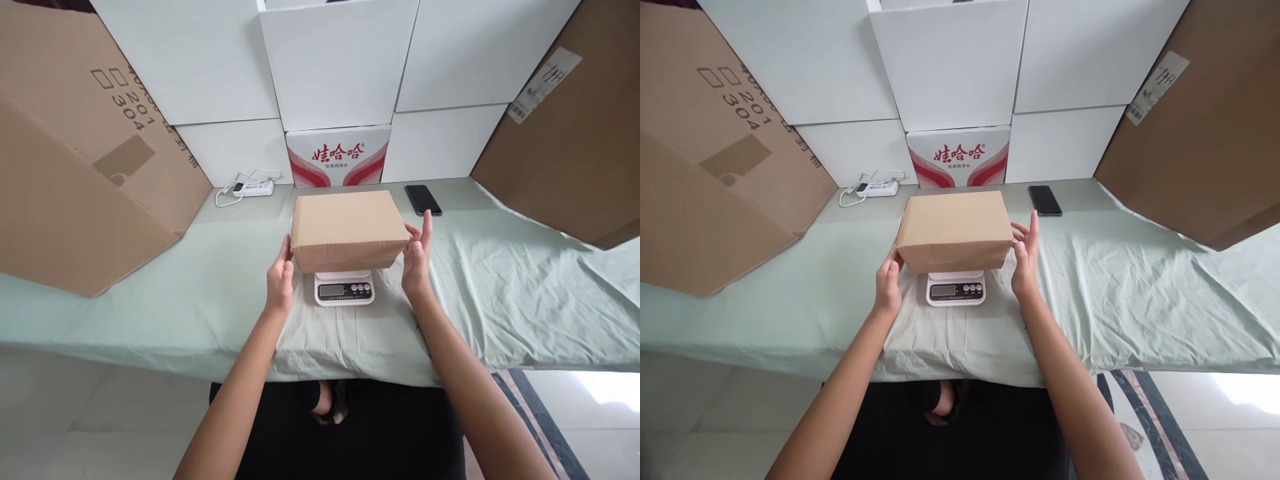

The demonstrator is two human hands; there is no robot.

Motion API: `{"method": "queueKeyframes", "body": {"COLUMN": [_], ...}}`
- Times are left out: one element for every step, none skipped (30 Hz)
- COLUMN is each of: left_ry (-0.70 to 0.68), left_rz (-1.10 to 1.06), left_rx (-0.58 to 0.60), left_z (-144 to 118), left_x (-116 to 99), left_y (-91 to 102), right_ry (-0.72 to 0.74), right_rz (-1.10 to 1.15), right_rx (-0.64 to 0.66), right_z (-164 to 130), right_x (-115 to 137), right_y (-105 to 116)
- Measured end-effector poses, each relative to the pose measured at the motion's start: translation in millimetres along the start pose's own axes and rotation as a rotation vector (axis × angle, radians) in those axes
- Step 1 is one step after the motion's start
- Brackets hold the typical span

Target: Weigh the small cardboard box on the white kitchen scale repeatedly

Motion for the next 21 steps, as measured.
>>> {"method": "queueKeyframes", "body": {"left_ry": [0.000,-0.004,-0.007,-0.010,-0.011,-0.011,-0.011,-0.013,-0.020,-0.032,-0.047,-0.062,-0.076,-0.087,-0.093,-0.093,-0.087,-0.077,-0.062,-0.043,-0.021], "left_rz": [-0.008,-0.010,-0.009,-0.002,0.007,0.015,0.022,0.025,0.023,0.016,0.004,-0.010,-0.027,-0.045,-0.065,-0.086,-0.107,-0.128,-0.141,-0.148,-0.154], "left_rx": [0.007,0.020,0.040,0.064,0.085,0.102,0.113,0.119,0.116,0.107,0.100,0.094,0.088,0.084,0.080,0.075,0.069,0.060,0.053,0.040,0.025], "left_z": [-0.2,-0.4,-0.5,-0.7,-0.8,-0.8,-0.5,0.3,1.9,4.8,9.2,15.5,23.8,34.0,45.9,58.8,72.1,84.8,96.3,105.9,113.2], "left_x": [0.9,1.0,0.5,-0.6,-2.3,-4.6,-7.4,-10.6,-14.3,-18.3,-21.9,-24.8,-26.4,-26.3,-24.1,-19.6,-13.1,-4.7,5.0,15.5,26.3], "left_y": [-0.4,-1.4,-2.9,-4.6,-6.2,-7.1,-7.3,-6.5,-4.6,-1.9,0.9,3.3,4.9,5.1,3.6,0.2,-4.9,-11.2,-18.5,-25.5,-32.0], "right_ry": [-0.025,-0.042,-0.047,-0.041,-0.029,-0.016,-0.006,-0.001,0.001,0.008,0.021,0.038,0.051,0.059,0.060,0.056,0.049,0.043,0.037,0.018,-0.007], "right_rz": [0.020,0.032,0.032,0.024,0.011,-0.006,-0.020,-0.027,-0.026,-0.022,-0.019,-0.017,-0.019,-0.024,-0.026,-0.022,-0.013,0.006,0.034,0.064,0.099], "right_rx": [-0.005,0.006,0.029,0.056,0.082,0.106,0.125,0.142,0.154,0.160,0.161,0.156,0.148,0.143,0.138,0.133,0.128,0.117,0.100,0.095,0.086], "right_z": [-0.1,-1.2,-3.0,-5.6,-8.5,-11.5,-14.1,-15.9,-16.8,-16.2,-13.9,-9.6,-3.1,5.7,16.5,28.9,42.0,55.0,67.0,77.4,85.5], "right_x": [-0.9,-0.4,1.8,5.1,9.3,13.7,18.2,22.8,27.6,33.2,39.7,46.8,53.6,59.5,63.7,65.6,64.9,61.5,55.3,46.1,34.8], "right_y": [1.0,0.4,-1.3,-3.6,-6.1,-8.4,-10.2,-11.4,-11.9,-11.9,-11.6,-11.5,-12.1,-14.0,-17.4,-22.2,-28.3,-35.2,-42.1,-49.6,-56.2]}}
Point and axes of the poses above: each hand's wrist, its own z-axis towards the middle knuckle, its own y-axis out of the back of the hand, x = y × z, the point moved 5 cm from there along z, towards the middle knuckle, and after that the axes turned 8 degrees about -y, right-handed, at the moved point
